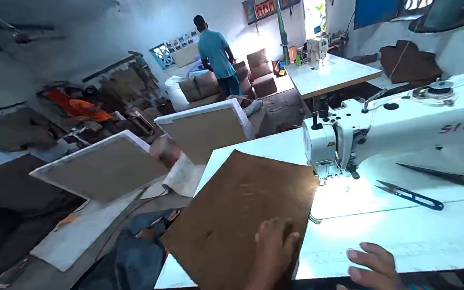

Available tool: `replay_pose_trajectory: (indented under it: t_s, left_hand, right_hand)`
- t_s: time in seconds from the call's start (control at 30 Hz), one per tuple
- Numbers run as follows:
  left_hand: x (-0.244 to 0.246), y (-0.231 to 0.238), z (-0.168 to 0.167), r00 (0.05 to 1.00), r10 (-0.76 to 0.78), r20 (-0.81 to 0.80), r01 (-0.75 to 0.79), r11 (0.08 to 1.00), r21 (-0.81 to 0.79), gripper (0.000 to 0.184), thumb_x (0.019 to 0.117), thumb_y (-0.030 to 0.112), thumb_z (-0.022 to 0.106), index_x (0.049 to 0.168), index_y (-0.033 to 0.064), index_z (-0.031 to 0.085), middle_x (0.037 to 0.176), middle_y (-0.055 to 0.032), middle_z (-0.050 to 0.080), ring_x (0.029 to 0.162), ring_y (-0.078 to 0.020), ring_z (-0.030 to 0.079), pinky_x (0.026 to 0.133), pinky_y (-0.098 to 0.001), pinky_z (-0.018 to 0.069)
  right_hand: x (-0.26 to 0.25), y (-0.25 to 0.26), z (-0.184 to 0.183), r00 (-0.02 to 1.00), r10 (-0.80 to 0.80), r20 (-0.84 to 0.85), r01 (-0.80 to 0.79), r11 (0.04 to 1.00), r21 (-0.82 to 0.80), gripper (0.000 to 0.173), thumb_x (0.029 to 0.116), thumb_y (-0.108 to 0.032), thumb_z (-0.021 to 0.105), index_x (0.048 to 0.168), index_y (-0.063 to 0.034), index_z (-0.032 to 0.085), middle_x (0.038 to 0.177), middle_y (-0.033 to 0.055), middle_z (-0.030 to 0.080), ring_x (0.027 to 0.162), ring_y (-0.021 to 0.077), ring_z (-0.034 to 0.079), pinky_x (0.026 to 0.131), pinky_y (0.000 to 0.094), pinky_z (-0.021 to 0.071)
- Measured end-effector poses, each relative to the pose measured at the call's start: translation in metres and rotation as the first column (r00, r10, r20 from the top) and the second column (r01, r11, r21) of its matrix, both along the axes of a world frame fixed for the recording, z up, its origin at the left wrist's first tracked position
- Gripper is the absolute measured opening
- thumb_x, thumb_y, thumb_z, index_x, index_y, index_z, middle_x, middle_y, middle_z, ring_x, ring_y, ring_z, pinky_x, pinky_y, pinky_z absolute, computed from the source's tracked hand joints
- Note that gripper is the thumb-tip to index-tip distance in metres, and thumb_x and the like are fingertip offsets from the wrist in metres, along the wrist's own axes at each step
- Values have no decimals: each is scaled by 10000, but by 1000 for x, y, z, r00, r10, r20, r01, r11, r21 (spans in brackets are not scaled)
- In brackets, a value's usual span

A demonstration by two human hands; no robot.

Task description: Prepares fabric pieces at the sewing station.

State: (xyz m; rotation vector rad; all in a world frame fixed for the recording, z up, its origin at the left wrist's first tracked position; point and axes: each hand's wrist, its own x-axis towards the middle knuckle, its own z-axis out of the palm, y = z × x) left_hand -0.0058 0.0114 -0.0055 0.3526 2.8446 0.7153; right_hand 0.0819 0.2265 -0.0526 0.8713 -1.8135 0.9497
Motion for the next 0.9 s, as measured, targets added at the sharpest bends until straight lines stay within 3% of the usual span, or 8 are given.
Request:
replay_pose_trajectory:
  t_s: [0.07,0.17,0.3,0.4,0.57,0.73,0.9]
  left_hand:
    - [-10,18,-6,999,-42,30,43,999,-21,481,1000,377,623,1394,101,628,1402,-179,603,1332,-407,528,1080,-622,417]
    - [-22,30,-10,997,-70,21,71,993,-95,507,971,364,670,1389,82,623,1388,-198,595,1298,-430,534,1040,-603,450]
    - [-30,27,-10,995,-98,31,101,988,-115,436,971,333,679,1331,87,678,1342,-167,627,1270,-375,559,1072,-520,453]
    - [-30,27,-8,993,-118,29,120,982,-149,383,1007,295,617,1318,86,696,1311,-160,653,1255,-348,582,1095,-485,441]
    - [-30,28,-1,992,-114,45,121,974,-193,386,1041,324,541,1287,84,719,1260,-146,688,1234,-309,612,1101,-456,438]
    - [-34,20,-1,991,-121,64,128,984,-122,383,1037,310,532,1275,84,729,1283,-140,677,1234,-313,601,1084,-460,451]
    - [-36,18,-7,999,-26,32,28,998,-58,310,1010,206,538,1135,19,752,1196,-148,707,1184,-307,631,1060,-466,468]
  right_hand:
    - [-10,-3,-3,996,-53,69,47,995,88,292,1034,-250,550,1321,-300,542,1427,-61,507,1450,121,353,1209,375,233]
    - [-28,-8,-11,977,-177,117,155,972,176,275,1030,-253,518,1296,-317,549,1354,-36,575,1366,150,458,1137,384,321]
    - [-47,-9,-20,949,-268,164,212,930,299,260,996,-235,541,1227,-313,630,1278,-2,645,1260,203,568,1002,439,453]
    - [-62,-10,-22,936,-257,239,170,929,330,282,908,-137,618,1150,-232,726,1219,49,704,1120,268,676,855,510,552]
    - [-72,-12,-31,866,-287,410,154,932,327,270,886,-76,629,1109,-172,748,1165,75,715,1027,304,702,796,533,576]
    - [-71,-14,-31,835,-329,441,165,914,370,241,897,-84,619,1079,-172,750,1114,56,726,1006,286,706,779,503,578]
    - [-70,-15,-28,828,-327,456,154,914,376,246,882,-64,628,1070,-162,753,1082,62,727,999,286,707,762,494,579]
